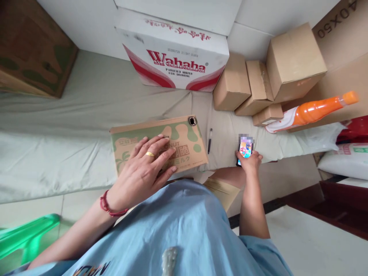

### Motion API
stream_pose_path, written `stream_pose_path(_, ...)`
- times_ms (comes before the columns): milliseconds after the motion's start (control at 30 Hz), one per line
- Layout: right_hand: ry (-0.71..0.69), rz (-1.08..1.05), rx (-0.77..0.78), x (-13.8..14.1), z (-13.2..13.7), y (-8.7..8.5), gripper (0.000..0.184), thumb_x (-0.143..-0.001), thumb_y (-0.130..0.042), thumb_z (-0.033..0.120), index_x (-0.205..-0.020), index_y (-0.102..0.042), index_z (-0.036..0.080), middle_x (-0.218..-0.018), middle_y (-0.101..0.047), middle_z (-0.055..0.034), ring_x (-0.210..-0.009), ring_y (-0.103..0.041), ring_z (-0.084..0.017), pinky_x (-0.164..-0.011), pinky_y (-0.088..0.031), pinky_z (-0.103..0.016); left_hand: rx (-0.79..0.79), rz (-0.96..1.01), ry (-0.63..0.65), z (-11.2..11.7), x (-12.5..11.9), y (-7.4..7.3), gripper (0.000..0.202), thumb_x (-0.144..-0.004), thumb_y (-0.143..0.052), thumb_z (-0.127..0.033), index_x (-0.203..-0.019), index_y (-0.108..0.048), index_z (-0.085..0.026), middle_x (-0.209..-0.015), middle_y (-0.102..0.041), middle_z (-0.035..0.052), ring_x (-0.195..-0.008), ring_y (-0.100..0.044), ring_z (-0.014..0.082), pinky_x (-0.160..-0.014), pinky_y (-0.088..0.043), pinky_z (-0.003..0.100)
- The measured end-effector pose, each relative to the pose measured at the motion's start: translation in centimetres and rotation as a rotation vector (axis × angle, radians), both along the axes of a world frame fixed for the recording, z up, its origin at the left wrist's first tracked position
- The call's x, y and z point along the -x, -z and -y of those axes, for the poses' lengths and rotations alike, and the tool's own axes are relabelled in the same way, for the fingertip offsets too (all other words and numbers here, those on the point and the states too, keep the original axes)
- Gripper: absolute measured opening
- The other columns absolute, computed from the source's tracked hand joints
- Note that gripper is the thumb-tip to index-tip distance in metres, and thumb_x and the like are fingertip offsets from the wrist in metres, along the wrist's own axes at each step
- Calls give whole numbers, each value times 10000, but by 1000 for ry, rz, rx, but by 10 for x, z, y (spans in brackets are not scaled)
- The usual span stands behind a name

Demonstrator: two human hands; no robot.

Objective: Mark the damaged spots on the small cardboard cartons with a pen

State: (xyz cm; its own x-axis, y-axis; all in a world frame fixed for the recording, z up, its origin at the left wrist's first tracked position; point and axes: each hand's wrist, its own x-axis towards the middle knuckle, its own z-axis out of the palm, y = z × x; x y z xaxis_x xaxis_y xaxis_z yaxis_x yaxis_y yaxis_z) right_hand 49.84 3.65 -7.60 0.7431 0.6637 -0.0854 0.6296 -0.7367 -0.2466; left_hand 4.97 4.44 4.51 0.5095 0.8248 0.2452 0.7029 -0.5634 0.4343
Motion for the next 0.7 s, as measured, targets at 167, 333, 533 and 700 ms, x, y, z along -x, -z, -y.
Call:
stream_pose_path(167, 17, 1, -16, 8, 4, 1, 851, -650, -850, 654, -1270, -618, 119, -1218, -622, -241, -1324, -529, -444, -1179, -451, -574, 20, 14, -1, 1, -1, 0, 394, -1047, -634, -318, -1413, -695, -187, -1548, -626, 203, -1567, -514, 408, -1340, -365, 682)
stream_pose_path(333, 32, 7, -28, 18, 9, -2, 831, -635, -860, 611, -1252, -609, 113, -1238, -621, -263, -1290, -559, -461, -1174, -455, -595, -6, 0, -1, 1, -1, -1, 394, -1048, -632, -318, -1396, -704, -147, -1532, -633, 226, -1555, -527, 426, -1324, -385, 698)
stream_pose_path(533, -77, 84, -131, 49, 25, -9, 765, -625, -875, 520, -1225, -584, 146, -1261, -592, -243, -1350, -490, -472, -1220, -396, -619, -14, -28, -2, 2, -1, -2, 391, -1060, -620, -327, -1401, -689, -149, -1548, -622, 220, -1555, -530, 415, -1331, -383, 690)
stream_pose_path(700, -219, 154, -248, 80, 30, -23, 730, -669, -866, 462, -1248, -563, 135, -1260, -580, -247, -1314, -514, -456, -1183, -443, -621, 12, -20, -21, 2, -2, -2, 385, -1064, -623, -337, -1400, -691, -161, -1561, -613, 205, -1586, -491, 412, -1342, -371, 678)
